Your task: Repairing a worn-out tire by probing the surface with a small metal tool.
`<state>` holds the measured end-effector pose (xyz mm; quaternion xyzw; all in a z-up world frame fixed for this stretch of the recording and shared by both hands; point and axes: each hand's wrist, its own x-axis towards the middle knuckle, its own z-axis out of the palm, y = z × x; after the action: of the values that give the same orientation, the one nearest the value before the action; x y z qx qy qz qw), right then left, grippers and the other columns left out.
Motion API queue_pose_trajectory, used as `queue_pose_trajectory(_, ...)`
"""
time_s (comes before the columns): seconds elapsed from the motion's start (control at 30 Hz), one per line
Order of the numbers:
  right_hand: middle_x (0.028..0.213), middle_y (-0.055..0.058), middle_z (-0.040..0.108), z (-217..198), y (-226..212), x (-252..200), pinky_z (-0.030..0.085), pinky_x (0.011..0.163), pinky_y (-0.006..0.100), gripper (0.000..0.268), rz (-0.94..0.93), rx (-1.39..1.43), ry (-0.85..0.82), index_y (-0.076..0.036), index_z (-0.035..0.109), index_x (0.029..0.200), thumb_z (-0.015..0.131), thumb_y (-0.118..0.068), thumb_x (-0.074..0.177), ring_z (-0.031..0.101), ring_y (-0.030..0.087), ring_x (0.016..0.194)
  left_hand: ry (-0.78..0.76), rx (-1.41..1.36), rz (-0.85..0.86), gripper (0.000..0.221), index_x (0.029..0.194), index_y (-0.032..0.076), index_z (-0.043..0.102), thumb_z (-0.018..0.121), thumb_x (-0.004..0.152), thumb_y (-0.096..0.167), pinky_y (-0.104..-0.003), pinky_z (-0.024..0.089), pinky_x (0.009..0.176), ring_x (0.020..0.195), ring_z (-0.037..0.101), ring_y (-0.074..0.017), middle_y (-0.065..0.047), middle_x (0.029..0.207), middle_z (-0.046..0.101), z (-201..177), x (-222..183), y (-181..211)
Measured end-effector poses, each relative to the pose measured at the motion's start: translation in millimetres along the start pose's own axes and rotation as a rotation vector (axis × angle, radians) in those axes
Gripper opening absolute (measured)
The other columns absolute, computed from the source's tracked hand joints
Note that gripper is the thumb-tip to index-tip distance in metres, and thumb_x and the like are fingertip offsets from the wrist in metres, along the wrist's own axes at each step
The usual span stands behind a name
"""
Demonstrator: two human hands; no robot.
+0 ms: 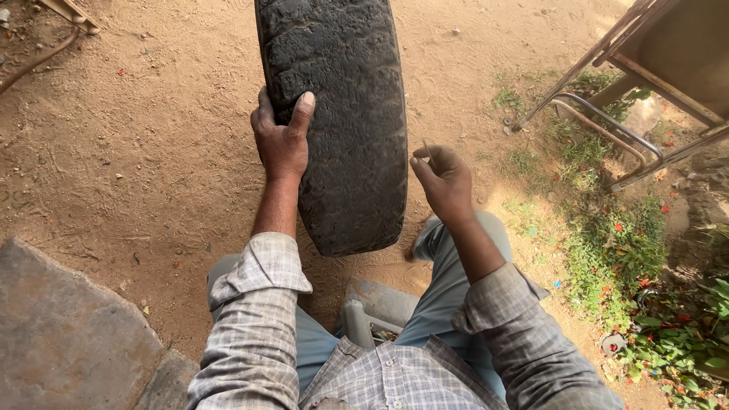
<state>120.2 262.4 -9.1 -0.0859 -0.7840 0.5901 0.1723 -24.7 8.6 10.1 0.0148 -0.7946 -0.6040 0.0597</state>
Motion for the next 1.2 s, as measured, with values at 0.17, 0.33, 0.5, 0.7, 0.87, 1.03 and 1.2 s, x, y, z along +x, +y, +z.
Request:
queue_pose_trajectory(0.17, 0.089, 0.002, 0.075, 7, -23, 3, 0.056, 0.063, 0.025, 0.016, 0.033, -0.267, -0.067, -0.012, 0.074, 0.115, 0.074, -0.019, 0.101, 0.067, 0.006, 0.076, 0.002, 0.002, -0.024, 0.117, 0.160, 0.007, 0.029, 0.061, 0.079, 0.085, -0.051, 0.059, 0.103, 0.133, 0.053, -0.0364, -0.020, 0.136, 0.039, 1, 1, -2)
queue_pose_trajectory(0.33, 0.077, 0.001, 0.073, 9, -15, 8, 0.055, 0.052, 0.026, 0.010, -0.047, -0.513, -0.044, -0.013, 0.076, 0.109, 0.074, -0.020, 0.101, 0.064, 0.007, 0.062, 0.013, 0.001, -0.026, 0.124, 0.161, 0.001, 0.025, 0.062, 0.078, 0.085, -0.052, 0.059, 0.103, 0.136, 0.051, -0.0371, -0.022, 0.140, 0.037, 2, 2, -7)
queue_pose_trajectory(0.5, 0.095, -0.001, 0.076, -3, -7, 15, 0.061, 0.076, 0.022, 0.011, -0.149, 0.052, -0.044, -0.006, 0.073, 0.111, 0.070, -0.016, 0.108, 0.070, 0.005, 0.085, 0.016, 0.019, -0.037, 0.126, 0.160, -0.001, 0.024, 0.060, 0.078, 0.087, -0.050, 0.061, 0.101, 0.136, 0.052, -0.0366, -0.022, 0.140, 0.037, 3, 0, -7)
queue_pose_trajectory(0.7, 0.063, -0.008, 0.050, -10, -52, 10, 0.031, 0.047, 0.021, 0.011, 0.307, 0.731, -0.154, -0.005, 0.072, 0.106, 0.072, -0.015, 0.100, 0.036, 0.004, 0.051, 0.017, 0.021, -0.035, 0.126, 0.161, 0.000, 0.025, 0.061, 0.078, 0.088, -0.050, 0.059, 0.102, 0.136, 0.051, -0.0365, -0.022, 0.140, 0.039, 3, -1, -5)
queue_pose_trajectory(0.87, 0.063, -0.007, 0.050, -10, -50, 6, 0.035, 0.049, 0.022, 0.011, 0.340, 0.780, -0.170, -0.005, 0.072, 0.106, 0.071, -0.015, 0.101, 0.040, 0.005, 0.052, 0.008, 0.014, -0.041, 0.126, 0.161, 0.001, 0.023, 0.060, 0.077, 0.088, -0.050, 0.060, 0.101, 0.136, 0.051, -0.0362, -0.022, 0.140, 0.038, 2, -1, -7)
queue_pose_trajectory(1.03, 0.064, -0.007, 0.051, -28, -20, 7, 0.034, 0.047, 0.022, 0.009, 0.377, 0.740, -0.168, -0.007, 0.069, 0.101, 0.069, -0.016, 0.102, 0.040, 0.005, 0.052, 0.004, -0.027, -0.032, 0.126, 0.161, 0.001, 0.023, 0.061, 0.077, 0.088, -0.050, 0.060, 0.102, 0.137, 0.050, -0.0374, -0.022, 0.141, 0.037, 2, -1, -4)
queue_pose_trajectory(1.2, 0.061, -0.008, 0.044, -84, 40, 17, 0.035, 0.045, 0.023, 0.024, 0.500, 0.643, 0.182, -0.007, 0.066, 0.109, 0.073, -0.025, 0.095, 0.038, 0.006, 0.048, 0.002, 0.030, -0.051, 0.125, 0.161, 0.001, 0.022, 0.060, 0.079, 0.086, -0.049, 0.062, 0.099, 0.136, 0.051, -0.0376, -0.022, 0.140, 0.037, 2, -2, -2)
